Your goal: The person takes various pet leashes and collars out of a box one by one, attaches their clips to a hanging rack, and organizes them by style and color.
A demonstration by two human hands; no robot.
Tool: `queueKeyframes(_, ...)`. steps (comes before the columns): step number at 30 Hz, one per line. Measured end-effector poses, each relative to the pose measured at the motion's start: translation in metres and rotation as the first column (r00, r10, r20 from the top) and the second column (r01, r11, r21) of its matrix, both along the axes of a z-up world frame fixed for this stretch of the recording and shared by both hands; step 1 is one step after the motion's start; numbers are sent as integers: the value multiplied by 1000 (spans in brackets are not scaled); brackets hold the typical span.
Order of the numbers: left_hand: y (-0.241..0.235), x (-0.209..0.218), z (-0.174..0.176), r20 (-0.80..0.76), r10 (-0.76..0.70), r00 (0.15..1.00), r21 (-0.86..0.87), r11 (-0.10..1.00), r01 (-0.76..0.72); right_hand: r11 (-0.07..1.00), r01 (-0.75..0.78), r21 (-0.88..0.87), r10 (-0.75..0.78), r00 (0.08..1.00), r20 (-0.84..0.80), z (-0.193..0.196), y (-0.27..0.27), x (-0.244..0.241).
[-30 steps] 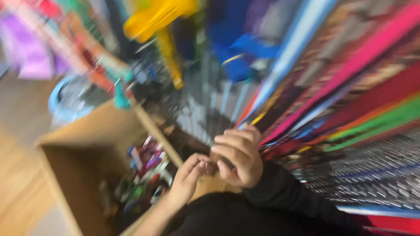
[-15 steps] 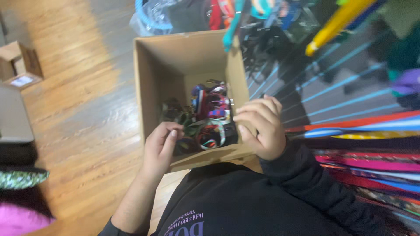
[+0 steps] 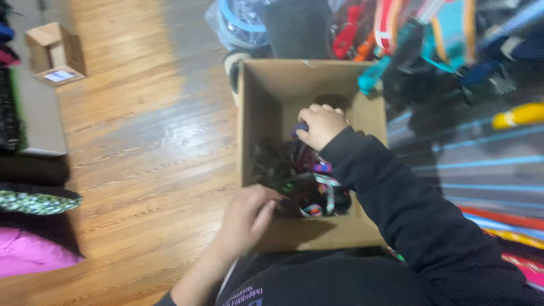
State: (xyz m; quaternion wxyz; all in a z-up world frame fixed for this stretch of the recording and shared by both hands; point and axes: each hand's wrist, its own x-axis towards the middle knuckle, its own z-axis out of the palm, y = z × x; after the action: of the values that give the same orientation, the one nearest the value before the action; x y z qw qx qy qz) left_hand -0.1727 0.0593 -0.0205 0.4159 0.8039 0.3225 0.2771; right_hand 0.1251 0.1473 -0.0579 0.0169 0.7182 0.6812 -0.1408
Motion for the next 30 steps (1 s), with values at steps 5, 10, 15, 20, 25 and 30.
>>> queueKeyframes(5,8,-9,-2,11,-69,998,87,994,67,973,-49,-224,64,996,60,-76,72,4)
queueKeyframes(10,12,-13,-6,-43,-92,995,53,994,94,815,130,-565,-97,991,87,-138,98,21)
queueKeyframes(15,17,-12,-8,-16,-132,991,47,990,133,739,150,-657,-7,977,214,-270,101,63)
queueKeyframes(20,24,-12,-9,10,-146,989,67,987,145,819,175,-546,-129,984,122,-271,99,53)
queueKeyframes(25,27,-12,-7,21,-132,991,60,990,131,844,-15,-537,61,996,67,-191,92,7)
queueKeyframes(30,29,-8,-11,48,-159,986,58,986,156,888,68,-454,-189,956,-226,-205,78,2)
